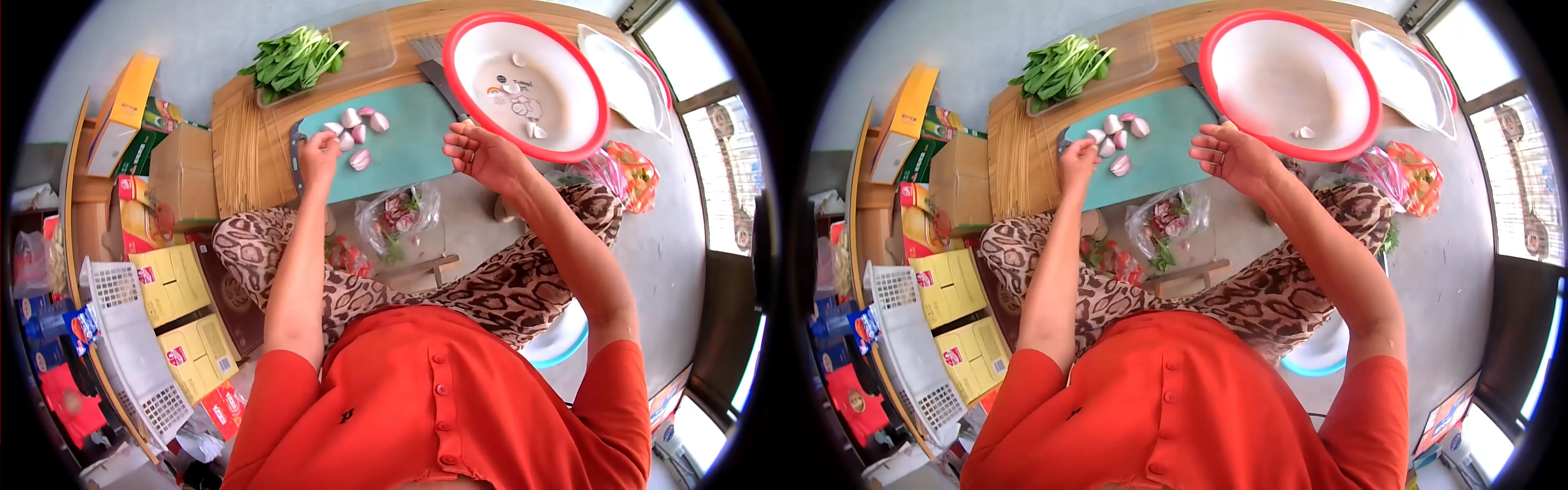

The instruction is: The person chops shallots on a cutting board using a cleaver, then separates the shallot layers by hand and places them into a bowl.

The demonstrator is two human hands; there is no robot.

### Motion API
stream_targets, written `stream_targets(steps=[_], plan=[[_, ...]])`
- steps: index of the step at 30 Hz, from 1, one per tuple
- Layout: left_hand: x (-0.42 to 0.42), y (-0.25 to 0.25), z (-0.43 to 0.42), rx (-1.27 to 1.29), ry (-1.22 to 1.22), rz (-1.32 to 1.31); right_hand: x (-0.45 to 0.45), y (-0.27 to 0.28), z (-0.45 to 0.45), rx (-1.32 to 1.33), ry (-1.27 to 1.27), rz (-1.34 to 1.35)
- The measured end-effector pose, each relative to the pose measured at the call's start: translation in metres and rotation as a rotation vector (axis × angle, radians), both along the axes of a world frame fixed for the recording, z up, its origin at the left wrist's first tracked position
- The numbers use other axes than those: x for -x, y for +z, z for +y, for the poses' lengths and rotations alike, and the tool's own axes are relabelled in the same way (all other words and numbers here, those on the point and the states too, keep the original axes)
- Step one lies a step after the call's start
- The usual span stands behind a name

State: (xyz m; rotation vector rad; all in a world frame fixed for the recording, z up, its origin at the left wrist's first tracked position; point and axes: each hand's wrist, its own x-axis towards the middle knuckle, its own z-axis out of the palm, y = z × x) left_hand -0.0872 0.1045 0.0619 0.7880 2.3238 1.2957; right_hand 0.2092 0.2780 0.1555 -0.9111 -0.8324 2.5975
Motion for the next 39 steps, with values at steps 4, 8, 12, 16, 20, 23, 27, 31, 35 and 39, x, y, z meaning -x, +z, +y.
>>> stream_targets(steps=[4,8,12,16,20,23,27,31,35,39], plan=[[-0.031,-0.003,0.0,0.194,0.001,0.202,0.018,-0.018,-0.006,-0.003,0.073,-0.071],[-0.044,-0.012,0.009,0.348,-0.057,0.263,0.026,-0.029,-0.019,-0.012,0.135,-0.098],[-0.049,-0.015,0.017,0.401,-0.087,0.318,0.022,-0.039,-0.022,-0.083,0.172,-0.118],[-0.051,-0.015,0.018,0.418,-0.127,0.401,0.025,-0.045,-0.02,-0.115,0.173,-0.144],[-0.061,0.013,0.022,0.005,-0.012,-0.663,0.04,-0.038,-0.028,-0.305,0.213,-0.184],[-0.08,0.047,0.027,-0.198,-0.042,-0.901,0.052,-0.035,-0.034,-0.504,0.217,-0.066],[-0.089,0.068,0.031,-0.277,-0.15,-0.989,0.061,-0.038,-0.031,-0.635,0.188,0.014],[-0.094,0.083,0.031,-0.218,-0.233,-0.825,0.059,-0.033,-0.024,-0.539,0.14,0.068],[-0.101,0.086,0.033,-0.17,-0.354,0.015,0.057,-0.023,-0.022,-0.553,0.113,0.055],[-0.11,0.1,0.033,-0.205,-0.384,0.17,0.058,-0.026,-0.023,-0.64,0.11,0.094]])
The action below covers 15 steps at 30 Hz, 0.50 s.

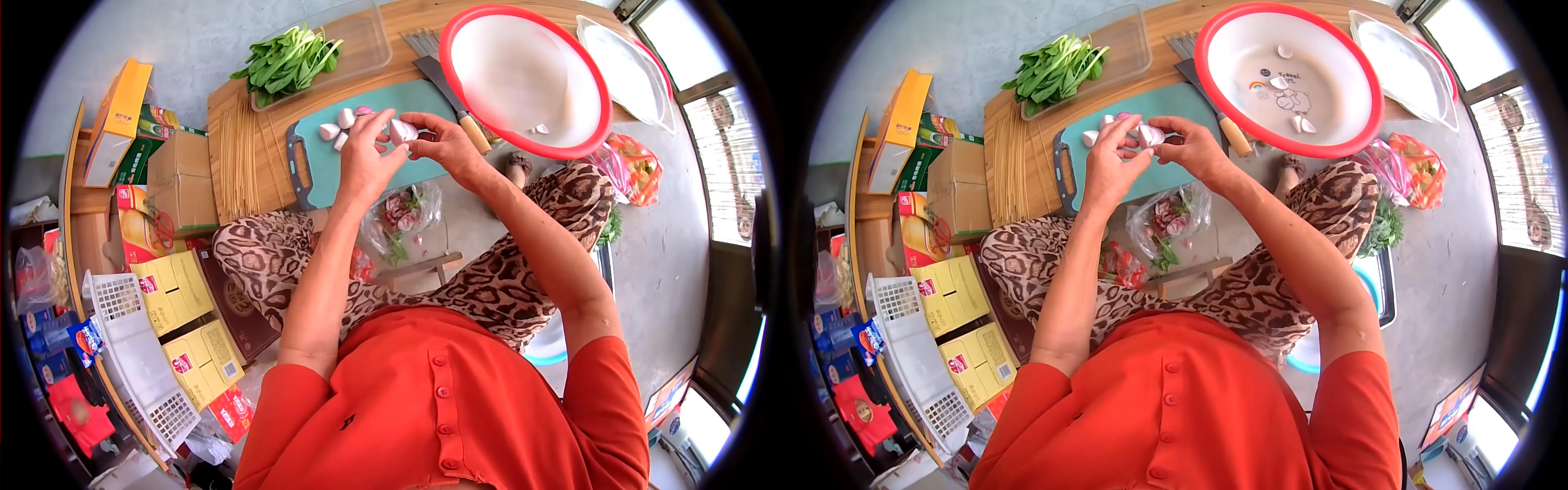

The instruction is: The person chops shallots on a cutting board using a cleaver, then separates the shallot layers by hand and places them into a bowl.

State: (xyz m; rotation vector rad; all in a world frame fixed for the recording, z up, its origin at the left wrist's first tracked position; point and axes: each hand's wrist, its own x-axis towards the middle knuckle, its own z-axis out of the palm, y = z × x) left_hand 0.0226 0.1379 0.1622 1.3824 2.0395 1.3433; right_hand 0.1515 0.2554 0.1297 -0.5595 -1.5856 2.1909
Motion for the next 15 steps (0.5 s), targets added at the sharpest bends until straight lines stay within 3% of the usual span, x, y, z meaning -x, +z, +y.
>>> stream_targets(steps=[7,15], plan=[[-0.002,0.01,-0.001,0.069,-0.001,0.126,0.0,-0.001,-0.001,-0.094,0.004,0.042],[0.006,0.003,-0.001,-0.008,-0.036,-0.159,-0.003,0.004,-0.001,-0.112,0.026,0.047]])
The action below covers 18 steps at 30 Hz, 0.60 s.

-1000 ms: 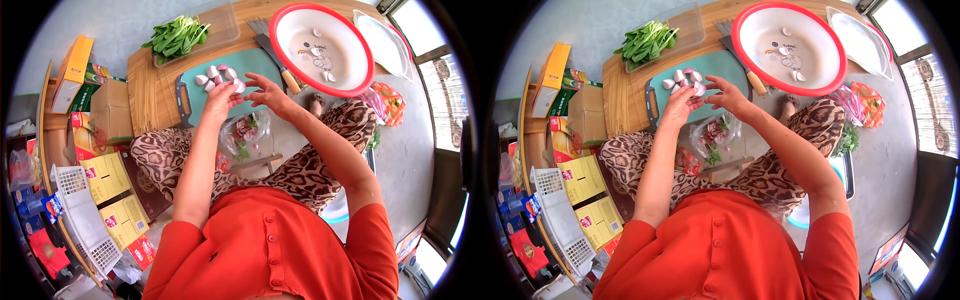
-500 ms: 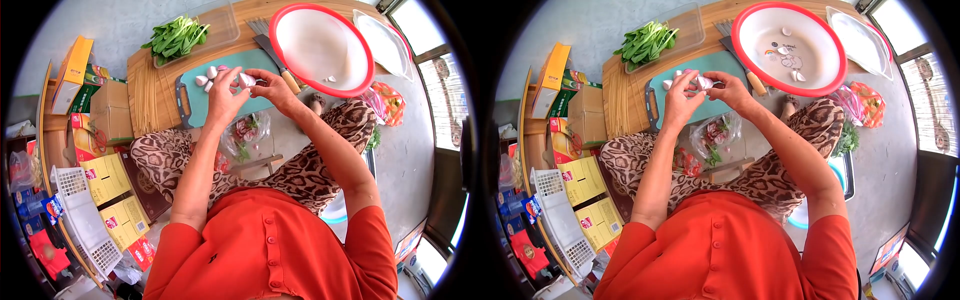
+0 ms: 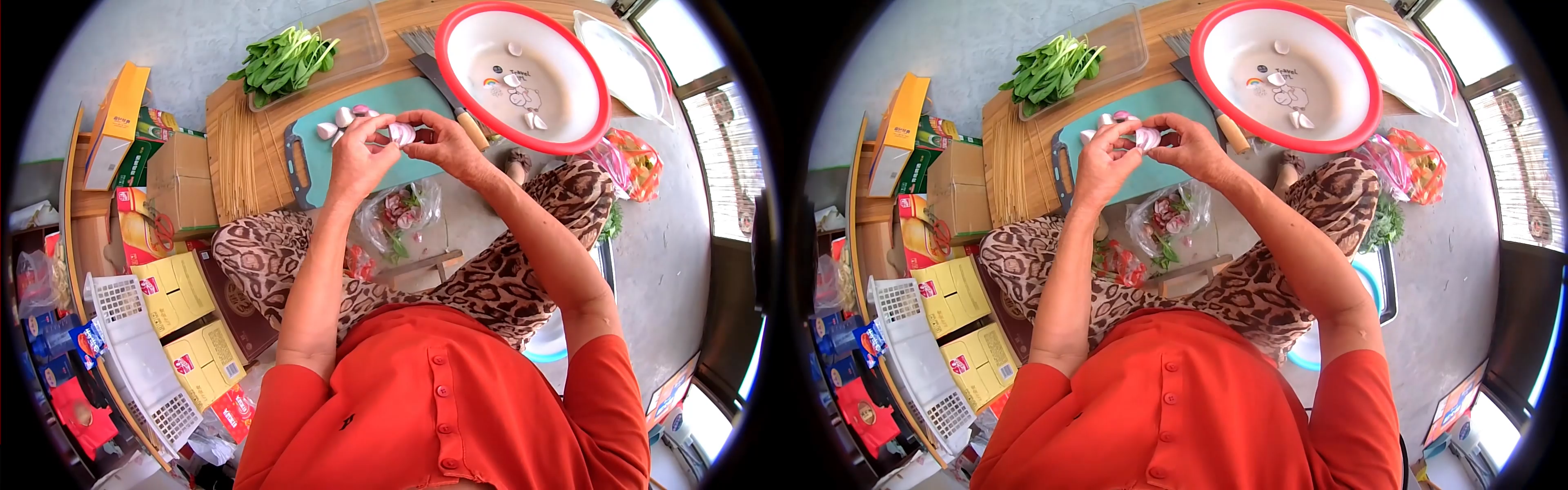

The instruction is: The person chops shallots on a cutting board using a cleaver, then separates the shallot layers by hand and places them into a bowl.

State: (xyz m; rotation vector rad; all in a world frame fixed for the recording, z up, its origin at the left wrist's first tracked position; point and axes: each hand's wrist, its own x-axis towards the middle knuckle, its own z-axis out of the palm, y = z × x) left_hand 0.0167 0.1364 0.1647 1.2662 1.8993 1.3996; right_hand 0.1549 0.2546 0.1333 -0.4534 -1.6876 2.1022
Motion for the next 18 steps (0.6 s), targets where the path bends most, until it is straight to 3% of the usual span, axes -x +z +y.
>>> stream_targets(steps=[4,10,12,16,18], plan=[[0.007,0.002,-0.004,0.076,-0.044,-0.118,-0.003,0.003,-0.001,0.04,0.026,-0.02],[0.02,-0.01,-0.008,0.057,-0.045,-0.549,-0.006,0.01,0.0,0.102,0.108,-0.069],[0.024,-0.014,-0.009,-0.025,-0.066,-1.017,-0.007,0.012,0.0,0.108,0.12,-0.082],[0.015,-0.01,-0.012,-0.004,-0.023,-1.083,-0.008,0.011,0.0,0.176,0.114,-0.069],[0.01,-0.011,-0.012,0.1,-0.068,-0.794,-0.007,0.012,-0.002,0.162,0.095,-0.078]])
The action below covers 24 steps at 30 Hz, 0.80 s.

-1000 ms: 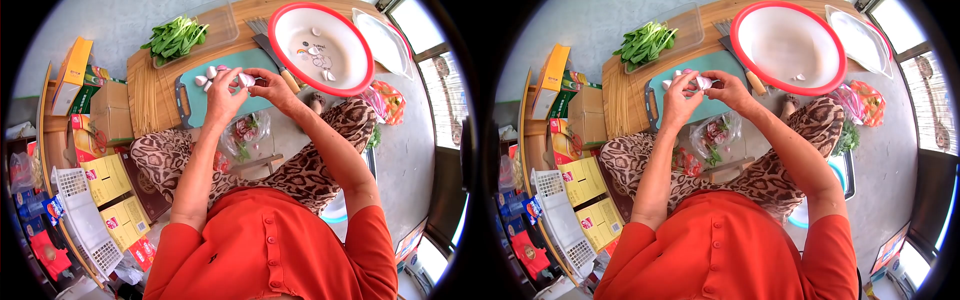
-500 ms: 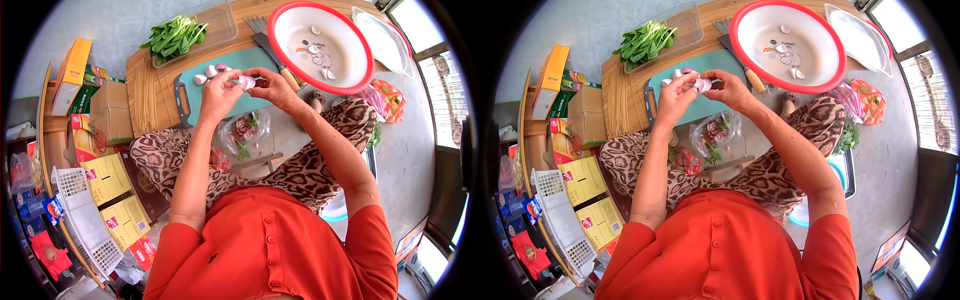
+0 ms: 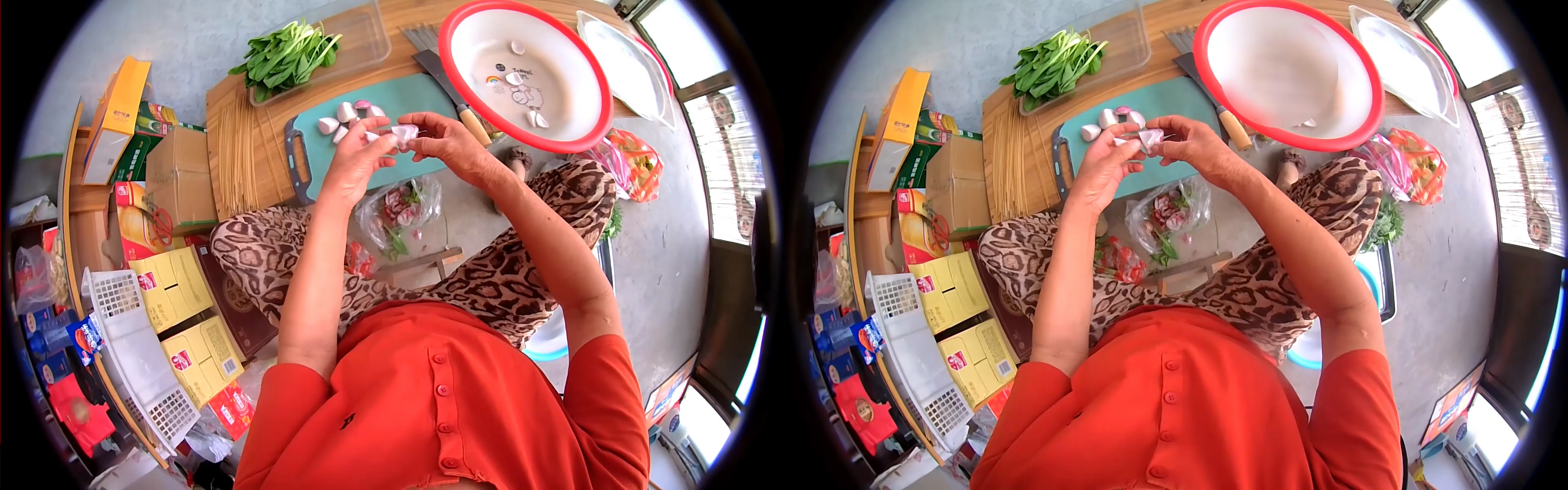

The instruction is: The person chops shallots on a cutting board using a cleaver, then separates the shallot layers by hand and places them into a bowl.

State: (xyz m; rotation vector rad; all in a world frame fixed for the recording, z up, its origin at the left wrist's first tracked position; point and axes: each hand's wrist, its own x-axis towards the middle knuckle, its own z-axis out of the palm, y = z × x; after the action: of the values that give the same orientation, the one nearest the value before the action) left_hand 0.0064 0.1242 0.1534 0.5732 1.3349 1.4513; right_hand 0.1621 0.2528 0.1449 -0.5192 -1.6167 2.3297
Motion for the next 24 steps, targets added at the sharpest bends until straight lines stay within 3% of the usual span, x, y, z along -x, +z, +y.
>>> stream_targets(steps=[18,24], plan=[[-0.013,0.005,0.009,-0.003,-0.016,0.431,-0.004,0.009,-0.003,-0.088,-0.033,-0.032],[-0.016,0.008,0.01,0.021,-0.012,0.381,-0.005,0.006,-0.003,-0.088,-0.048,-0.05]])
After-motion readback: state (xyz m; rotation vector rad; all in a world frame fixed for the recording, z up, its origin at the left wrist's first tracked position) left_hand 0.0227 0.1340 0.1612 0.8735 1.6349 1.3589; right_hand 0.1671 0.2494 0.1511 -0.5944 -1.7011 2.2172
